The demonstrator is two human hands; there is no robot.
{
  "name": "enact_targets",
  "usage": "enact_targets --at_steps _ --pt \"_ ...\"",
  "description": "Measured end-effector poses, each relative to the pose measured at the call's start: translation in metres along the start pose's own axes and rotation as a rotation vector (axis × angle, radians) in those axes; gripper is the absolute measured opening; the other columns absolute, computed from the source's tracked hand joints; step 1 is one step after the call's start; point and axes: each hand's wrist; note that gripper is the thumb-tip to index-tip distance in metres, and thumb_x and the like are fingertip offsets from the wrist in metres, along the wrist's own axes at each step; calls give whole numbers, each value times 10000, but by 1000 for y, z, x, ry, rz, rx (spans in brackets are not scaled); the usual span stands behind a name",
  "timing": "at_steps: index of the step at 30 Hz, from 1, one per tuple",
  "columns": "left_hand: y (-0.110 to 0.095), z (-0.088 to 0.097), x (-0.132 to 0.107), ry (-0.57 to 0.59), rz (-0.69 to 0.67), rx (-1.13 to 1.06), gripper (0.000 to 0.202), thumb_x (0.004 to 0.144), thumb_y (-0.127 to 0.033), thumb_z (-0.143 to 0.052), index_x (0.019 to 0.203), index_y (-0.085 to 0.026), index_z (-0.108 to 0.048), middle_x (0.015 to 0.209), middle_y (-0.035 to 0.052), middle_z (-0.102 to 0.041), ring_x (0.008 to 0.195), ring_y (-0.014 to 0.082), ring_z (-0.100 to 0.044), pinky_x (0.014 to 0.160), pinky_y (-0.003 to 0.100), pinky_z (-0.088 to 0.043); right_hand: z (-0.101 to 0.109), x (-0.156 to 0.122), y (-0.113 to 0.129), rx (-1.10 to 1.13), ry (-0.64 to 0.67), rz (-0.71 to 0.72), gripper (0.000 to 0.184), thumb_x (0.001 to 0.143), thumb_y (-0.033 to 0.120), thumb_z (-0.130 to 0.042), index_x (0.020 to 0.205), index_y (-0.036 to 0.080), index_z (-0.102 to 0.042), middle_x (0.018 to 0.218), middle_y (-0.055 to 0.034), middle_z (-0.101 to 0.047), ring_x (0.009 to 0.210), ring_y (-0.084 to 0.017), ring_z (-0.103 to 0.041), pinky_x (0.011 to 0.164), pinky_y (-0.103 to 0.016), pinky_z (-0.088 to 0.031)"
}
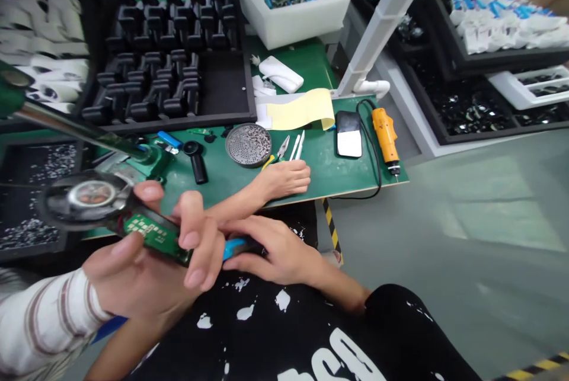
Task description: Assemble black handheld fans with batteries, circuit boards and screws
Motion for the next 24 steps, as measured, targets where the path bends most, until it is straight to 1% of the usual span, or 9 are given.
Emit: enact_targets --at_steps 2,4,5,7,11,16,20,22,24 --pt "4 -2 2 9 -163 27 154 946 -418 -727 1062 -347 -654 761 -18 -593 582 173 -634 565 342 -577 6 -1 -4 41 -58 -61 384 984 331 -768 1359 278 -705 1162 -43 -795 947 -198 -752 937 -354 -611" --pt "12 1 5 -68 -319 127 149 909 -377 -761 1022 -297 -705 862 22 -611 782 205 -644 758 396 -601 14 -3 -6 92 -115 -82 355 926 320 -838 1268 268 -761 1023 -24 -792 836 -175 -721 872 -334 -600" --pt "16 5 6 -106 -364 185 166 888 -368 -775 1019 -277 -728 921 39 -615 849 215 -632 825 410 -594 18 -4 -7 130 -141 -102 356 899 319 -864 1240 270 -775 981 -18 -777 807 -167 -699 830 -324 -588" --pt "23 13 5 -101 -397 278 228 867 -356 -779 1071 -256 -761 1011 64 -615 912 227 -611 858 411 -580 23 -5 -7 222 -182 -152 342 890 338 -866 1217 270 -787 951 -21 -736 794 -160 -659 754 -304 -551" --pt "30 26 2 -54 -342 318 304 900 -367 -749 1186 -267 -771 1042 75 -629 932 229 -605 820 369 -589 27 -4 -10 289 -184 -223 270 951 363 -786 1195 247 -791 953 -34 -695 805 -154 -632 747 -299 -522" --pt "34 33 10 -221 -238 238 267 907 -346 -768 1142 -221 -762 1047 60 -659 851 189 -678 708 299 -634 21 1 -19 151 -210 -226 289 946 298 -788 1228 244 -765 923 -10 -749 721 -130 -643 710 -277 -533" --pt "42 50 27 -384 -106 125 268 900 -324 -827 1117 -201 -730 991 47 -772 711 136 -725 698 245 -639 18 13 -33 -12 -148 -299 494 995 354 -726 1467 265 -609 847 20 -689 659 -124 -584 689 -281 -525" --pt "47 61 35 -449 -90 90 283 898 -314 -845 1135 -195 -746 1017 51 -805 764 135 -757 736 224 -645 19 21 -39 -112 -90 -332 523 1035 362 -653 1533 257 -537 960 -14 -716 750 -143 -626 769 -306 -556" --pt "52 69 39 -462 -111 87 333 889 -309 -862 1185 -194 -762 1068 57 -819 876 154 -787 811 234 -654 25 31 -43 -181 10 -354 501 1058 362 -597 1541 245 -535 1201 -75 -738 926 -174 -689 882 -342 -581"
Point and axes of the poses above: each hand's wrist, its own x-axis towards the middle knuckle, its own z-axis out of the back of the hand, y = z × x
